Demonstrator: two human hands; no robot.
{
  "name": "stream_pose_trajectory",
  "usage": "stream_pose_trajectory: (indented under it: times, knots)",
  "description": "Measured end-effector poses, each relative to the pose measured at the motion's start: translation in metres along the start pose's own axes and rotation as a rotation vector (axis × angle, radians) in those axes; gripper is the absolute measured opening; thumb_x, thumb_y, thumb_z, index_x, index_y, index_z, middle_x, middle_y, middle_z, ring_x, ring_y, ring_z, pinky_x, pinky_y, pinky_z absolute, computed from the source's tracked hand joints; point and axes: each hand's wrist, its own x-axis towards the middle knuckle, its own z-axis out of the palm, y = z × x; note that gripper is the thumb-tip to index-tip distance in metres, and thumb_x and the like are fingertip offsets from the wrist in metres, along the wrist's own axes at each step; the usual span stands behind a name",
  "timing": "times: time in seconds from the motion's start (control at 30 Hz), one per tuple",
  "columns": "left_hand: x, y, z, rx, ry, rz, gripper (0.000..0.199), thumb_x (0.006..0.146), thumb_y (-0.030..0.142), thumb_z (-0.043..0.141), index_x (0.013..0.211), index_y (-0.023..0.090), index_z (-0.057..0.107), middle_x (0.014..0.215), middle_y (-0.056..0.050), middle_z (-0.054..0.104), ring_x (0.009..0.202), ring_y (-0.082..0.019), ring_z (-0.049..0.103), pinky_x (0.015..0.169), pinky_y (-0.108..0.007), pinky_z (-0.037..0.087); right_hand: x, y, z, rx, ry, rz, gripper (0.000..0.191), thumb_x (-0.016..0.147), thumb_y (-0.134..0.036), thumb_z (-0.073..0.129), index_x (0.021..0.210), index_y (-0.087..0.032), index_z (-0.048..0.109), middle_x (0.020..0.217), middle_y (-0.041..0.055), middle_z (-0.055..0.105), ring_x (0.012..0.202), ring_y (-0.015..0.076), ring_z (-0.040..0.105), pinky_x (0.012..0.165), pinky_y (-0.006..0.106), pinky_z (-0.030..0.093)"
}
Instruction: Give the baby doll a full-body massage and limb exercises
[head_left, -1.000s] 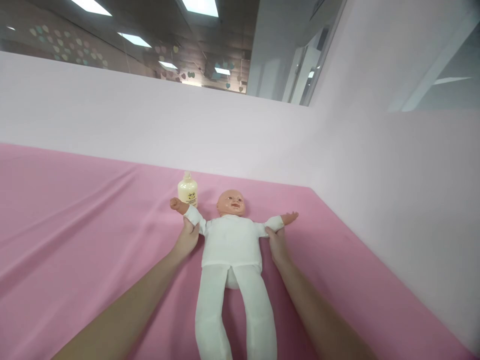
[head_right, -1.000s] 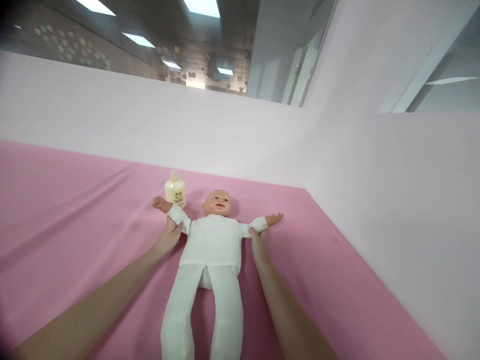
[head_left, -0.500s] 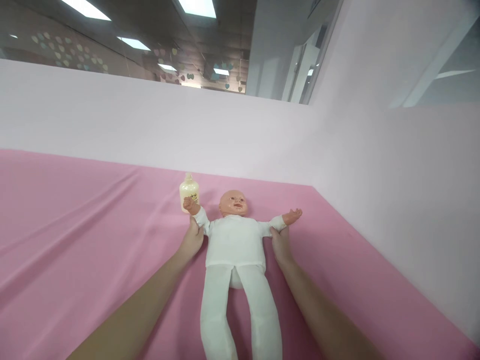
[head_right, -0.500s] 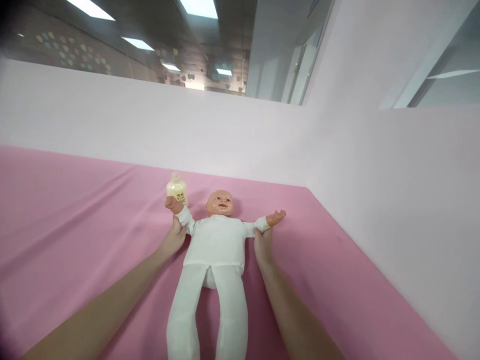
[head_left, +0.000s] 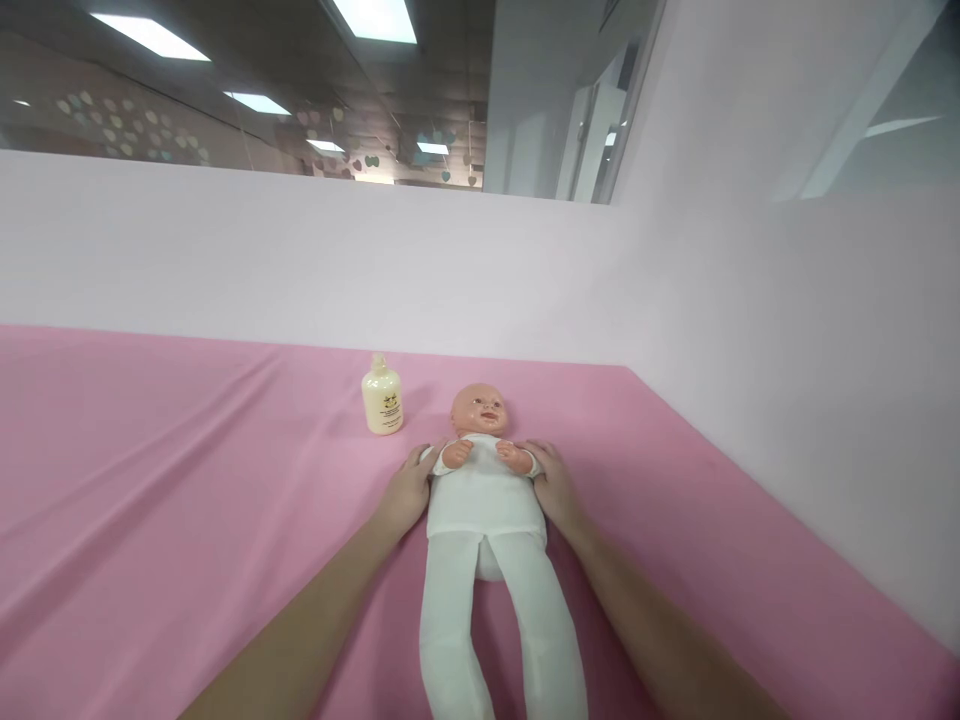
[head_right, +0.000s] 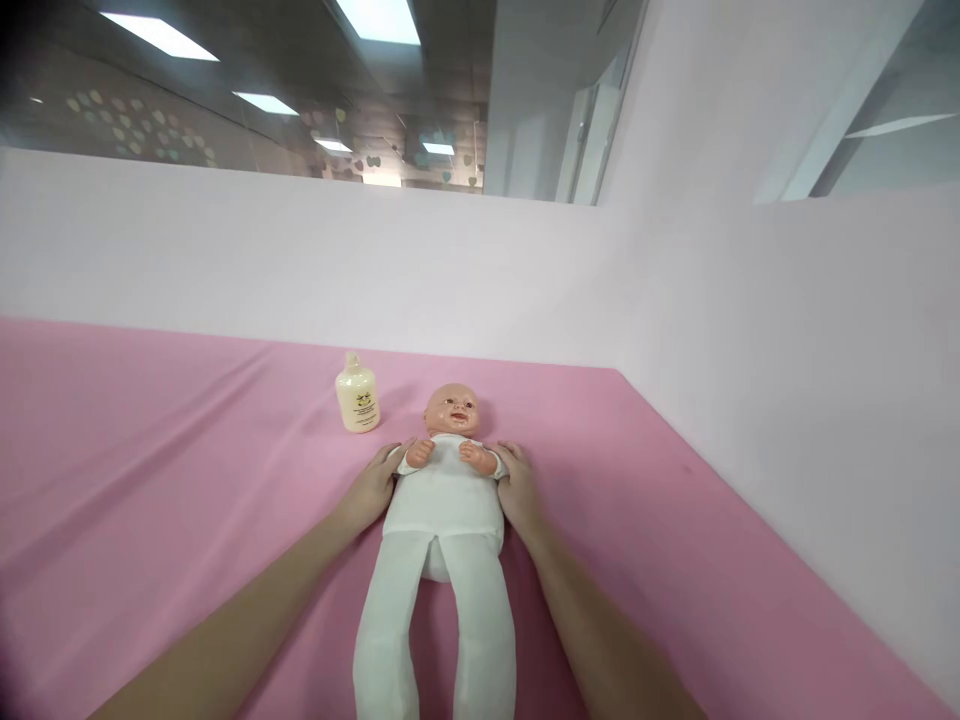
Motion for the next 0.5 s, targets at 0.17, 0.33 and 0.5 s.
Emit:
stream_pose_trajectory:
  times: [0.17, 0.33, 0.5]
  knots:
    - [0.0, 0.0, -0.001, -0.048, 0.018, -0.008, 0.067, 0.088, 0.014, 0.043, 0.153, 0.031, 0.045, 0.146, -0.01, 0.052, 0.135, -0.03, 0.05, 0.113, -0.048, 0.039, 0.001, -0.001, 0.0, 0.047, 0.009, 0.019, 0.044, 0.075, -0.018, 0.052, 0.113, -0.026, 0.074, 0.12, 0.0062, 0.069, 0.118, 0.026, 0.059, 0.111, 0.046, 0.042]
    - [0.003, -0.002, -0.004, -0.315, 0.073, -0.088, 0.055, 0.096, 0.028, 0.045, 0.151, 0.025, 0.041, 0.149, -0.011, 0.052, 0.138, -0.028, 0.048, 0.117, -0.048, 0.035, 0.004, 0.007, -0.002, 0.192, 0.132, 0.229, 0.043, 0.076, -0.032, 0.059, 0.117, -0.021, 0.064, 0.112, 0.007, 0.072, 0.105, 0.0282, 0.065, 0.098, 0.046, 0.05]
    - [0.006, -0.01, -0.005, -0.436, 0.195, -0.216, 0.053, 0.099, 0.047, 0.047, 0.146, 0.022, 0.039, 0.146, -0.015, 0.053, 0.14, -0.028, 0.046, 0.118, -0.048, 0.034, 0.008, 0.013, -0.004, 0.334, 0.319, 0.428, 0.062, 0.073, -0.04, 0.064, 0.129, -0.015, 0.055, 0.121, 0.0134, 0.068, 0.112, 0.0323, 0.065, 0.099, 0.047, 0.052]
